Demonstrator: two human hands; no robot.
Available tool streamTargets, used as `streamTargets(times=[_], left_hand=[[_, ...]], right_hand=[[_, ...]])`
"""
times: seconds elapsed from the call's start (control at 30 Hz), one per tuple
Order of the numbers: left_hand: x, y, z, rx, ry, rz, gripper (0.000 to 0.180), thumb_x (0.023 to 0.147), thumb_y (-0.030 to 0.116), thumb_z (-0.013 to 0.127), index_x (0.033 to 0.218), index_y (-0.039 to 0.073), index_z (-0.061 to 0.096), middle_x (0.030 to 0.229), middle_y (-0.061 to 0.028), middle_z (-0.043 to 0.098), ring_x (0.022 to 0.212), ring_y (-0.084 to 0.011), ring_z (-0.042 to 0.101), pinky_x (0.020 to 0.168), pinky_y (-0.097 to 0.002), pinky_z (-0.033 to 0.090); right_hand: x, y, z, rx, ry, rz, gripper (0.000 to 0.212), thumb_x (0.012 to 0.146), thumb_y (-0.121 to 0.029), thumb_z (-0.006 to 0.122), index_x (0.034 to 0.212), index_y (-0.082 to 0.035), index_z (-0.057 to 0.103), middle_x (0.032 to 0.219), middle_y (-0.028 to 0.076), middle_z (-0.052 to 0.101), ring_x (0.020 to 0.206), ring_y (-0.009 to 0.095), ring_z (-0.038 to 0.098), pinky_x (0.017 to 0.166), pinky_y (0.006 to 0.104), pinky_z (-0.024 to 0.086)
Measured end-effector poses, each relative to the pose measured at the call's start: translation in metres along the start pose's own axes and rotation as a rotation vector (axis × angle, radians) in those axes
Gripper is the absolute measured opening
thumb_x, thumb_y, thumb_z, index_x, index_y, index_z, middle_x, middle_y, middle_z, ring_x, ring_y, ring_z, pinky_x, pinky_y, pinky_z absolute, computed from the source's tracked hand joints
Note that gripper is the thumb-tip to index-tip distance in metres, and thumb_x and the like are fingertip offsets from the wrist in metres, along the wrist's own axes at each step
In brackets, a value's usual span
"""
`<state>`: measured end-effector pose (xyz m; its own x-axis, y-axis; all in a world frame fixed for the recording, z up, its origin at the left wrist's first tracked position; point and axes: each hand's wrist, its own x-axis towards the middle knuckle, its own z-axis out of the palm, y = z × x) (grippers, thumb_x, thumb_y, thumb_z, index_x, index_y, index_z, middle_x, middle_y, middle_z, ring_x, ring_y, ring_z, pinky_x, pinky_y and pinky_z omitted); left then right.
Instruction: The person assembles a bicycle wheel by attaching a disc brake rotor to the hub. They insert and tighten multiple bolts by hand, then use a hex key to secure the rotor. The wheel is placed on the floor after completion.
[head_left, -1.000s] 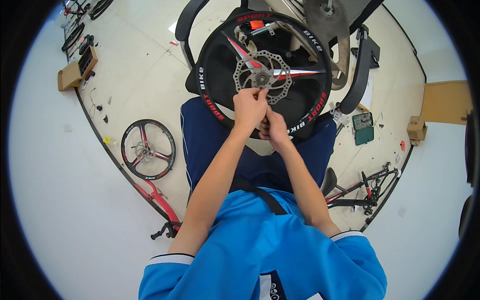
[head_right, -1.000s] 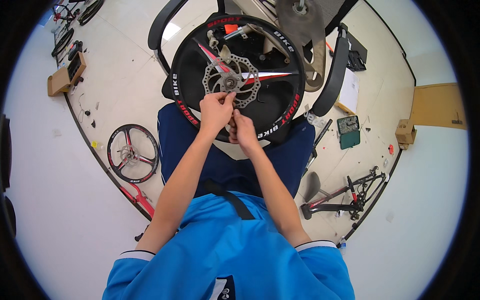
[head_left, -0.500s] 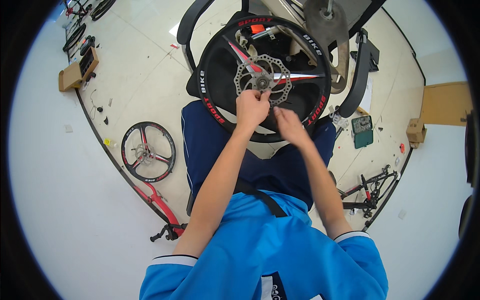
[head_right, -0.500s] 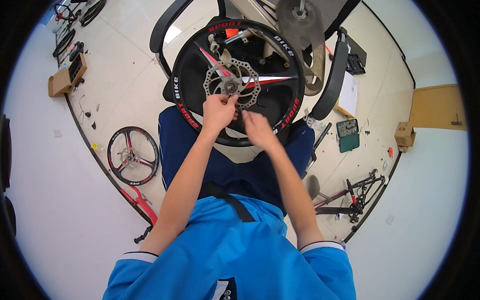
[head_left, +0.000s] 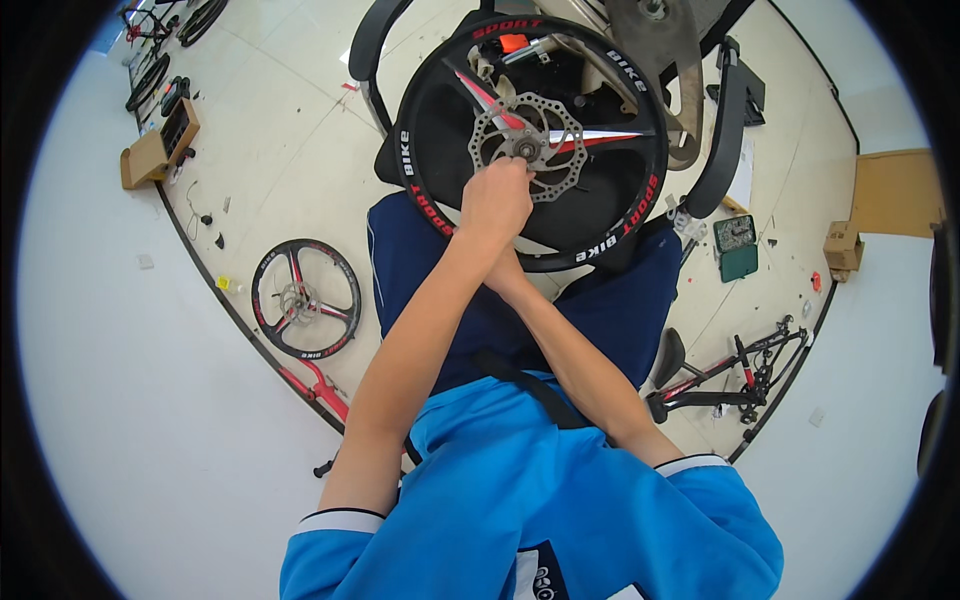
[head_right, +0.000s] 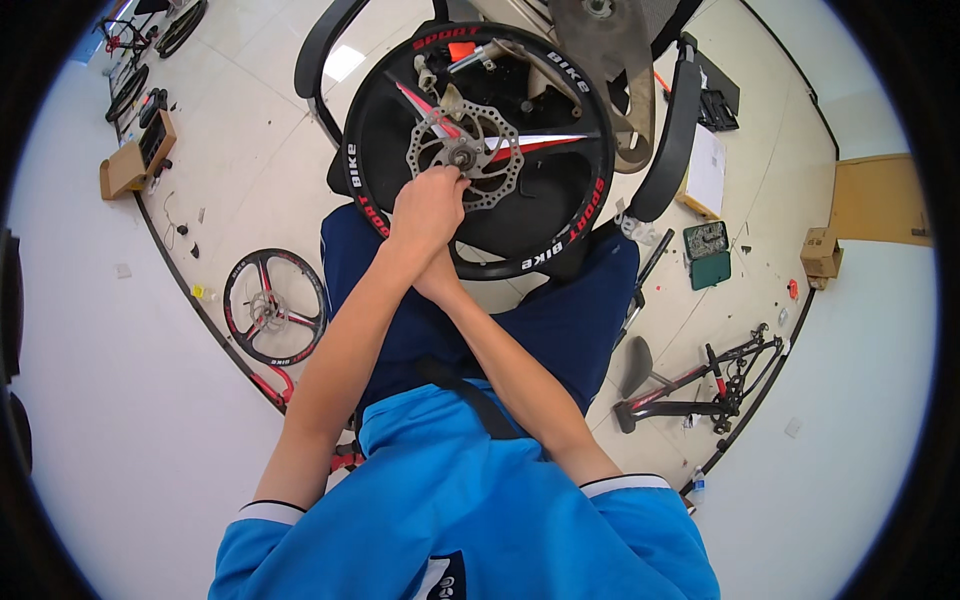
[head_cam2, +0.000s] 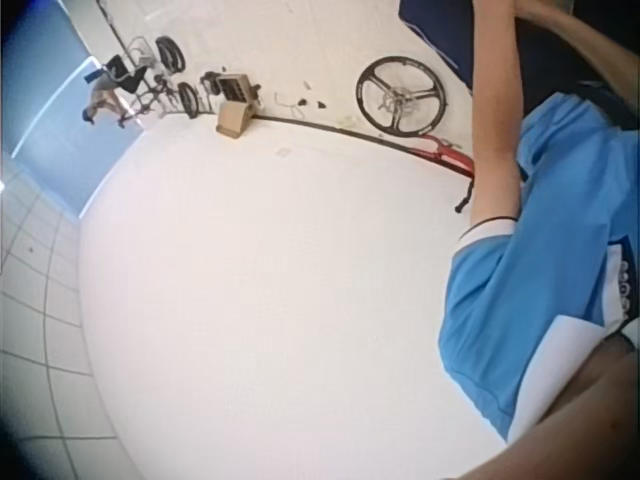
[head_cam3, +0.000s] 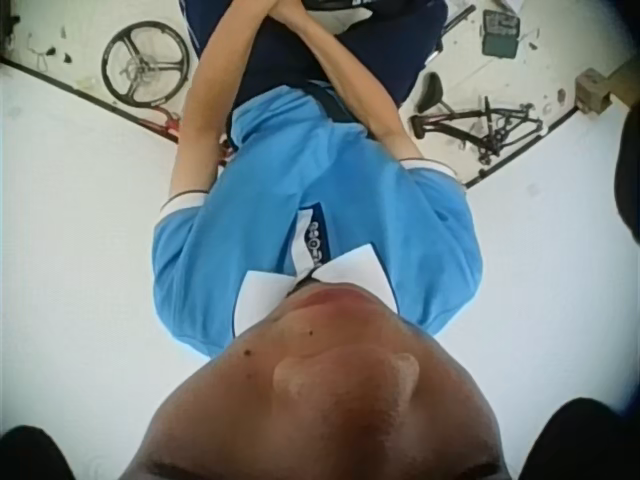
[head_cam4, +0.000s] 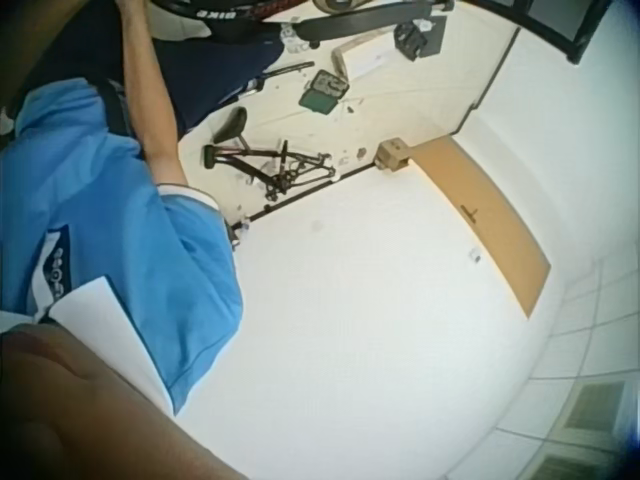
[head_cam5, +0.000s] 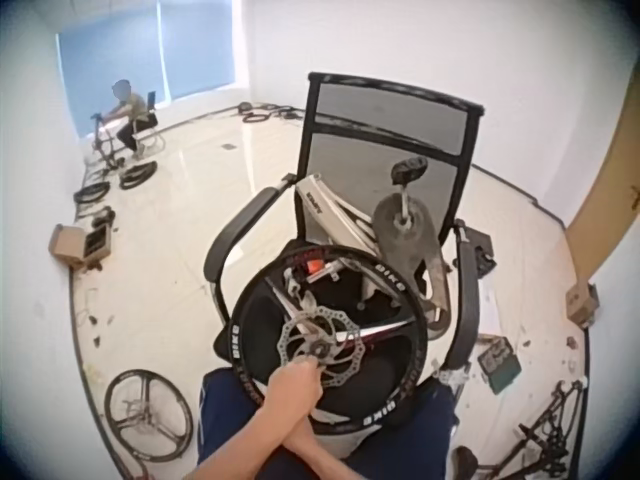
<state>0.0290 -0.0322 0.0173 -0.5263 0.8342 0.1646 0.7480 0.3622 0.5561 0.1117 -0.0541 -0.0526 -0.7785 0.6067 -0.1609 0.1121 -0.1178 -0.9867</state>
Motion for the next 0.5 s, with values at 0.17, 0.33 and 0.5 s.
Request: streamTargets(times=[0.17, 0.33, 0.5], left_hand=[[0.009, -0.006, -0.006, 0.120, 0.016, 0.110, 0.020, 0.092, 0.018, 0.066, 0.085, 0.000, 0.071, 0.085, -0.0179, 0.067, 0.083, -0.0381, 0.068, 0.075, -0.0462, 0.055], [0.005, -0.011, -0.022, -0.030, -0.025, -0.021, 0.023, 0.088, 0.025, 0.073, 0.089, 0.001, 0.076, 0.083, -0.0172, 0.065, 0.082, -0.0362, 0.067, 0.073, -0.0442, 0.054], [-0.009, -0.014, -0.018, -0.202, 0.122, -0.102, 0.021, 0.084, 0.019, 0.077, 0.089, -0.001, 0.076, 0.081, -0.0177, 0.067, 0.077, -0.0349, 0.067, 0.072, -0.0415, 0.054]], right_hand=[[0.032, 0.010, 0.018, 0.479, -0.175, 0.175, 0.017, 0.101, -0.022, 0.065, 0.110, -0.006, 0.064, 0.088, 0.002, 0.063, 0.082, 0.010, 0.061, 0.072, 0.0286, 0.049], [0.041, 0.000, 0.020, 0.453, -0.003, 0.148, 0.018, 0.104, -0.024, 0.060, 0.107, -0.006, 0.064, 0.075, 0.000, 0.059, 0.065, 0.010, 0.056, 0.060, 0.0263, 0.045], [0.041, -0.005, 0.006, 0.458, -0.076, 0.224, 0.023, 0.104, -0.026, 0.058, 0.106, -0.004, 0.064, 0.075, 0.001, 0.061, 0.065, 0.012, 0.059, 0.060, 0.0292, 0.047]])
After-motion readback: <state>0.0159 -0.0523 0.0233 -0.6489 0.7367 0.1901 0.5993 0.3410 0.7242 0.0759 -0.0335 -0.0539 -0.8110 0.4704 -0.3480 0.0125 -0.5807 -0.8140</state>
